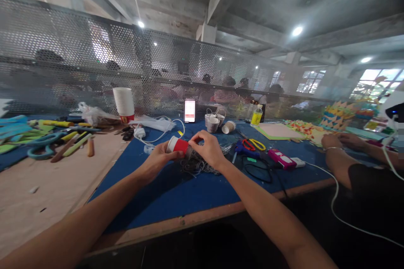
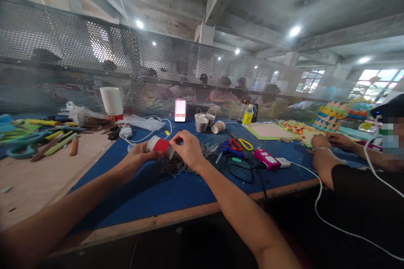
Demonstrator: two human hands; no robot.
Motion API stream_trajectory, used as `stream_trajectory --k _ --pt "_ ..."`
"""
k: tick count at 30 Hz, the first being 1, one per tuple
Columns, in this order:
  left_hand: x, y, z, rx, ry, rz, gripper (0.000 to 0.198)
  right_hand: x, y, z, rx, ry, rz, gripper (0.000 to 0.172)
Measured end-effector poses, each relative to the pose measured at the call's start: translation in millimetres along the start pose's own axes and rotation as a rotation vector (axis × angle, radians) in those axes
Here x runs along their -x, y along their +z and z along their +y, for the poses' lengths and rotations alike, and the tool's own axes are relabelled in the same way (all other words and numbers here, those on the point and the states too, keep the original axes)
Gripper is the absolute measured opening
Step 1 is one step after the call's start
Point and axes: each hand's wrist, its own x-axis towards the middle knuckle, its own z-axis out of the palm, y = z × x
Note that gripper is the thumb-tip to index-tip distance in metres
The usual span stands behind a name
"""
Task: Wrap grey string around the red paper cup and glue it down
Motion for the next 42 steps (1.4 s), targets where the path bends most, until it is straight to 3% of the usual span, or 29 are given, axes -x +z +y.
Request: stream_trajectory --k 42 --pt "0.5 -1.3 -1.5 -0.035 -0.021 -0.011 0.023 -0.6 1.8 5.8 -0.055 -0.011 -0.008 0.012"
